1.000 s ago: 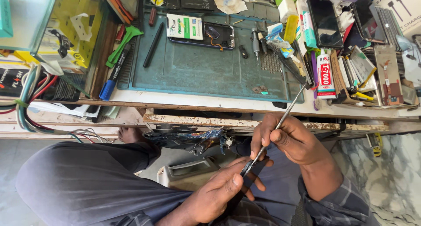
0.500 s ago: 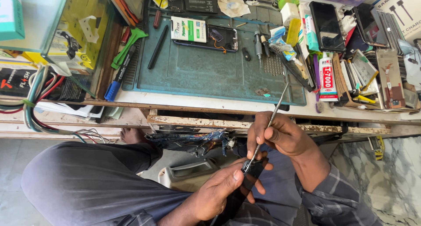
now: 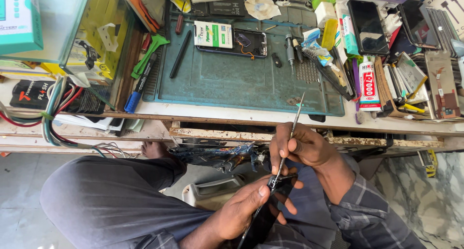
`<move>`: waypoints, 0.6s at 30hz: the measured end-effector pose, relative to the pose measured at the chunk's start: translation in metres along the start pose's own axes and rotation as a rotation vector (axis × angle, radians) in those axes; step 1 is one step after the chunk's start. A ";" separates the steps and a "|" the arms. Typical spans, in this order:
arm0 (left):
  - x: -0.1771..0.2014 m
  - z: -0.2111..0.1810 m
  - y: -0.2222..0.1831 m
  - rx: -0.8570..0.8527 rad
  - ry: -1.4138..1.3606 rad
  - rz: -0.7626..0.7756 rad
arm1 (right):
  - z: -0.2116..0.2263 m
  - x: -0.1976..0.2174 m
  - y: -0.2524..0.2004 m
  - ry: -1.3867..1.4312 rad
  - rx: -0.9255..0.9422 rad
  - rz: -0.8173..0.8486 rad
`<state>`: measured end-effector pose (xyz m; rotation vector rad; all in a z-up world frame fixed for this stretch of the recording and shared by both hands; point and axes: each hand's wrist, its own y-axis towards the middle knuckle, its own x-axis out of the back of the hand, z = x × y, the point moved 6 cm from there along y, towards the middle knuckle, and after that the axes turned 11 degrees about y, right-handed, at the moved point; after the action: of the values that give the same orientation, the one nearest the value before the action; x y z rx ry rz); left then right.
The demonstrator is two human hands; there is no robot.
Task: The person disassembles a smartphone using a metal prying tool to remove the back cover and extract the battery. They then use a second smartphone to take a photo of the battery's label before placing the battery and the second phone on the workbench.
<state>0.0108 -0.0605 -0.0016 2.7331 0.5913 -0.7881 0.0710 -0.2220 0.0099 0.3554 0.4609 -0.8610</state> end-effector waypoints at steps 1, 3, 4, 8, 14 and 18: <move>0.000 0.000 0.000 -0.001 -0.003 0.005 | -0.001 0.000 0.000 0.006 0.001 0.005; 0.000 0.001 0.000 0.000 -0.016 0.016 | -0.001 0.000 0.001 0.025 0.004 0.020; 0.000 0.002 0.000 0.003 -0.025 0.018 | -0.002 0.000 0.002 0.041 0.006 0.031; 0.002 0.001 0.000 -0.012 -0.019 0.061 | -0.004 0.000 0.005 0.060 0.033 0.072; 0.010 0.005 0.000 -0.023 -0.040 0.136 | -0.007 0.006 0.002 0.072 0.019 0.032; 0.022 0.009 0.007 0.018 -0.102 0.163 | -0.002 0.012 0.004 0.002 0.014 -0.014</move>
<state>0.0268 -0.0623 -0.0204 2.6958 0.3374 -0.8885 0.0807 -0.2267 0.0026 0.3666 0.4601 -0.8775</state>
